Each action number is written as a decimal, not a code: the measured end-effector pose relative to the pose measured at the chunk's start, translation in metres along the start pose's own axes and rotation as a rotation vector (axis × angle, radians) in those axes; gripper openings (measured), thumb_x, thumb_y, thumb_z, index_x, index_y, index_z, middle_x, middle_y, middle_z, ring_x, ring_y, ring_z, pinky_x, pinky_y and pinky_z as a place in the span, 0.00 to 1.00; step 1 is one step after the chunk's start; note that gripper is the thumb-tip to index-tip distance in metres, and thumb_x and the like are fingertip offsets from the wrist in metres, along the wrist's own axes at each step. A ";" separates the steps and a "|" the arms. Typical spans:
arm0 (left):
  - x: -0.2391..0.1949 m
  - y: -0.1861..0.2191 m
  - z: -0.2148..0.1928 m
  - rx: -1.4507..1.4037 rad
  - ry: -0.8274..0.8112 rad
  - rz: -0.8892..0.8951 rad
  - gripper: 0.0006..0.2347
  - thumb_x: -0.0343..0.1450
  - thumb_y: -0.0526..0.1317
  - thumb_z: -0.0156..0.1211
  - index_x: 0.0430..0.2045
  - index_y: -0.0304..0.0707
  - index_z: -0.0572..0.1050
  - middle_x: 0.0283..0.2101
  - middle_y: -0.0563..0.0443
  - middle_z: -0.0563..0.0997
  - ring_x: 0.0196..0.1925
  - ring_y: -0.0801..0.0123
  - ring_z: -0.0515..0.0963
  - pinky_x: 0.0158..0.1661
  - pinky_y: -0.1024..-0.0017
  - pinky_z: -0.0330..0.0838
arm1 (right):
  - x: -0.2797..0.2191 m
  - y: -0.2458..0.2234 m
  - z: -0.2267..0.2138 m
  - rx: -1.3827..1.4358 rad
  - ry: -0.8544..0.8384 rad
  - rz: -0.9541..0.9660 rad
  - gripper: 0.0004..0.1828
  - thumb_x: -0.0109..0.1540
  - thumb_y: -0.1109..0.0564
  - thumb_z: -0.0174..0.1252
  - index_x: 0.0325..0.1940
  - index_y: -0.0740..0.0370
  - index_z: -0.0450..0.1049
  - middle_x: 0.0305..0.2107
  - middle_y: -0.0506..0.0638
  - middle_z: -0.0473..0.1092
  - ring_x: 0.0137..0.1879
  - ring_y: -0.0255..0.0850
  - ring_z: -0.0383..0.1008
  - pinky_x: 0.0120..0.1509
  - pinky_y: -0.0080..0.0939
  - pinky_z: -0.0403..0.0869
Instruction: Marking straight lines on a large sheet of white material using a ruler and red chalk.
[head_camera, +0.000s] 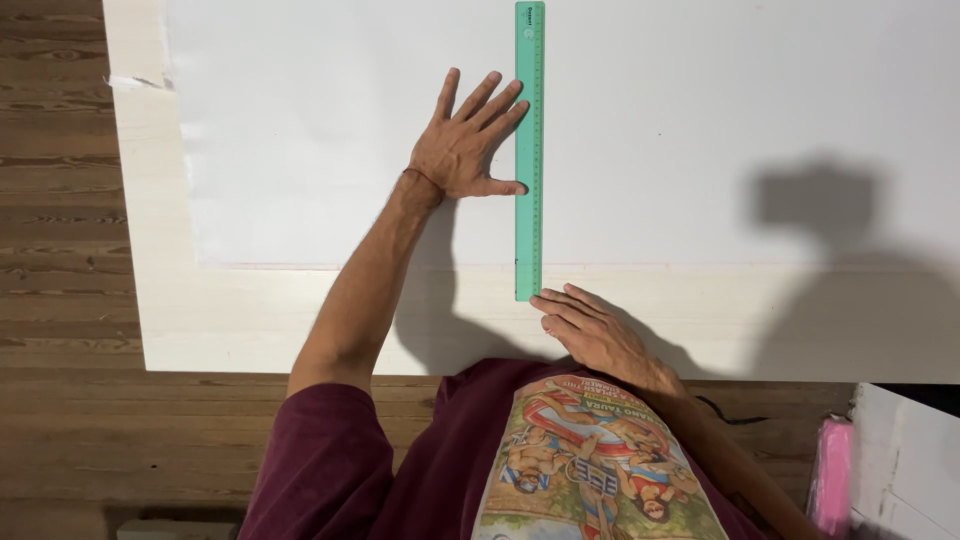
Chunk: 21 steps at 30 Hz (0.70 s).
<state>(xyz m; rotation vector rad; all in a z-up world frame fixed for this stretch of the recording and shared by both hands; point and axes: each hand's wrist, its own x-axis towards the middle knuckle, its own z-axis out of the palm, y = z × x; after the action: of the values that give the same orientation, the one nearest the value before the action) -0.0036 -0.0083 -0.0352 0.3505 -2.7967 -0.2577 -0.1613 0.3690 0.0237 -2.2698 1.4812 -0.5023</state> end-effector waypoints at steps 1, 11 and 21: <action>0.001 0.000 -0.001 -0.003 0.001 0.000 0.57 0.75 0.90 0.35 0.89 0.43 0.60 0.91 0.44 0.60 0.92 0.43 0.55 0.81 0.21 0.32 | 0.001 0.000 -0.001 0.000 -0.002 0.002 0.12 0.79 0.58 0.58 0.63 0.63 0.82 0.76 0.50 0.74 0.83 0.44 0.72 0.95 0.55 0.58; 0.000 -0.001 -0.003 -0.028 0.016 0.015 0.58 0.75 0.90 0.34 0.88 0.37 0.65 0.89 0.41 0.62 0.91 0.40 0.55 0.80 0.20 0.32 | 0.002 0.003 0.002 -0.009 -0.008 -0.011 0.10 0.78 0.59 0.59 0.62 0.61 0.82 0.76 0.47 0.75 0.82 0.41 0.72 0.94 0.54 0.60; 0.006 0.005 -0.010 -0.044 -0.018 0.001 0.59 0.76 0.90 0.28 0.87 0.35 0.67 0.89 0.38 0.64 0.91 0.37 0.56 0.80 0.20 0.30 | 0.010 0.018 -0.030 0.426 -0.027 0.412 0.10 0.75 0.59 0.60 0.58 0.61 0.82 0.68 0.57 0.76 0.70 0.49 0.78 0.76 0.47 0.82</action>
<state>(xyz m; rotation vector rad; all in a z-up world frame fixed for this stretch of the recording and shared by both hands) -0.0072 -0.0062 -0.0232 0.3387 -2.8036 -0.3230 -0.1870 0.3497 0.0415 -1.5916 1.5924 -0.5883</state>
